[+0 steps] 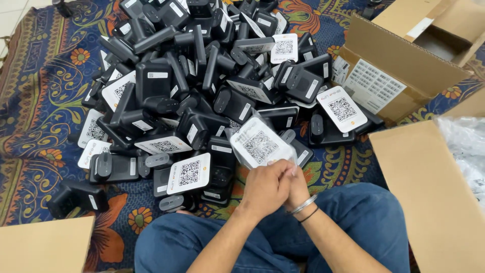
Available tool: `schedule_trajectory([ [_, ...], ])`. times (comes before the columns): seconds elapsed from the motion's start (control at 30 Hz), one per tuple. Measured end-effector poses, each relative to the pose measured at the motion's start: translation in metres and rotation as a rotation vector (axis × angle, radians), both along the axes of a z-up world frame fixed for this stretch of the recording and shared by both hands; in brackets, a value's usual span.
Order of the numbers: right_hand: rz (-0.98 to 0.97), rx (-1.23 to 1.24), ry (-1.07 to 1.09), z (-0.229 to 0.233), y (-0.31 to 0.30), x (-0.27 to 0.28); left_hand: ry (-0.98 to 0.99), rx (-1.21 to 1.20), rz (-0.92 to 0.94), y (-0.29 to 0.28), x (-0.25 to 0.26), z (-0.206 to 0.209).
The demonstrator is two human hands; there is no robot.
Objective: The person packs small black electronic devices with QR codes into cardboard boxes.
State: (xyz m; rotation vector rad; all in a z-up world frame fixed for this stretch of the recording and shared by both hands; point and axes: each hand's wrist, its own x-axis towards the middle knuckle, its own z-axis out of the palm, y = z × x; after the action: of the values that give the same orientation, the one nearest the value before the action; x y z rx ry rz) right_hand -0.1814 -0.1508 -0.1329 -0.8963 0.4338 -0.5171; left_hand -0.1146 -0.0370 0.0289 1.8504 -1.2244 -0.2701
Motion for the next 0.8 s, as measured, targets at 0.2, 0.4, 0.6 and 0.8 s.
schedule_trajectory([
  [0.2, -0.207, -0.748, 0.591, 0.107, 0.005, -0.003, 0.413, -0.212, -0.005, -0.001, 0.023, 0.030],
  [0.4, -0.321, -1.184, 0.400, 0.165, 0.009, -0.003, 0.537, -0.092, -0.016, 0.004, 0.060, 0.002],
  [0.6, -0.153, -0.882, 0.418, 0.134, -0.009, -0.004, -0.250, 0.258, 0.235, 0.026, 0.071, 0.011],
  [0.8, -0.121, -0.777, 0.509, 0.143, -0.025, -0.017, -0.073, 0.535, 0.388, 0.055, 0.083, 0.008],
])
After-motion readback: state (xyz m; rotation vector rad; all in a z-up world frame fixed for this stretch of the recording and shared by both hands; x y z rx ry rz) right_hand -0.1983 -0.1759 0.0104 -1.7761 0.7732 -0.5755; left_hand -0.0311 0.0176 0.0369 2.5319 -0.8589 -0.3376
